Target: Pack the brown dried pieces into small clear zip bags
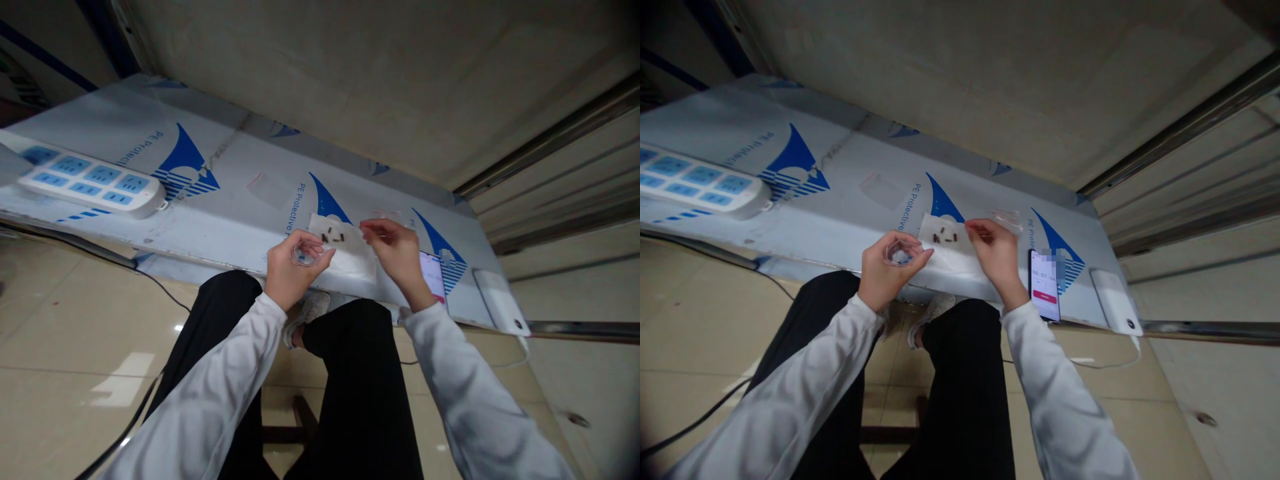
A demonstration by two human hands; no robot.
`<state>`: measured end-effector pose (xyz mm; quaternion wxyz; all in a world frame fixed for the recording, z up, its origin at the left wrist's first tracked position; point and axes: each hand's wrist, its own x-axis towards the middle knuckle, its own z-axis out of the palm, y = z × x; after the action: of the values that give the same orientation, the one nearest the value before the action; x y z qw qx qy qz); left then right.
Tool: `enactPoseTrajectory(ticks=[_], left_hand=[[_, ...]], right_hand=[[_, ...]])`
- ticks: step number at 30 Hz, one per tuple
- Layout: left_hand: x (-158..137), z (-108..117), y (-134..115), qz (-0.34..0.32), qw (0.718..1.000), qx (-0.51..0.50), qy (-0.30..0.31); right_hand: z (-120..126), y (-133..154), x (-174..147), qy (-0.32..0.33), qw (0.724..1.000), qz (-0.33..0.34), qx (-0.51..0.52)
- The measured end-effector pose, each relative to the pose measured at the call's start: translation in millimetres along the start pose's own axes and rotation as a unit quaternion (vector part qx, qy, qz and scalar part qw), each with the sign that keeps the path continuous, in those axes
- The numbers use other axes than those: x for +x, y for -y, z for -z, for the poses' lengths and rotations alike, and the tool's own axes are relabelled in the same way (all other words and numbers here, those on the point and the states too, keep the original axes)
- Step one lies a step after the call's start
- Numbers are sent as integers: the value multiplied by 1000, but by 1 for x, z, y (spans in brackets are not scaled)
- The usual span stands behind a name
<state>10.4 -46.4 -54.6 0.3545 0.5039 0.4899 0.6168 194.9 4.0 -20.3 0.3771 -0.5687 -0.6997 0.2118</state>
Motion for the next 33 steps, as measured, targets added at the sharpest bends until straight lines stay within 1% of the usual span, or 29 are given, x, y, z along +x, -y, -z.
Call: enactPoseTrajectory(ticks=[3, 5, 9, 13, 15, 18, 19, 21, 24, 26, 28, 30, 31, 33], left_hand=[[4, 3, -4, 43, 998, -49, 14], [7, 7, -4, 72, 993, -89, 33], [11, 14, 0, 90, 985, -140, 55], [11, 15, 0, 78, 987, -126, 67], [10, 14, -1, 65, 991, -89, 71], [6, 11, -1, 24, 996, -16, 84], [5, 10, 0, 7, 996, 8, 91], [1, 8, 1, -23, 993, 43, 110], [-3, 5, 2, -43, 988, 71, 129], [-5, 4, 1, -52, 987, 78, 129], [-5, 5, -1, -59, 988, 80, 122], [-5, 7, -2, -65, 989, 75, 110], [-5, 9, -3, -64, 989, 72, 108], [-4, 12, -4, -59, 990, 59, 117]], right_hand=[[-17, -25, -4, 24, 989, 17, -142], [-29, -34, -6, 40, 980, 33, -194], [-45, -41, -7, 33, 972, 27, -230], [-45, -40, -4, 25, 967, 5, -254], [-39, -27, -5, 3, 974, -6, -225], [-22, 10, -14, -20, 993, 3, -116], [-16, 26, -18, -5, 996, 22, -81], [-5, 54, -26, 61, 994, 80, -49], [2, 79, -32, 174, 970, 151, -79], [0, 82, -33, 215, 955, 173, -110], [-3, 79, -33, 230, 949, 183, -111], [-5, 74, -33, 225, 954, 179, -82], [-6, 71, -34, 216, 960, 166, -64], [-6, 64, -35, 190, 975, 114, -23]])
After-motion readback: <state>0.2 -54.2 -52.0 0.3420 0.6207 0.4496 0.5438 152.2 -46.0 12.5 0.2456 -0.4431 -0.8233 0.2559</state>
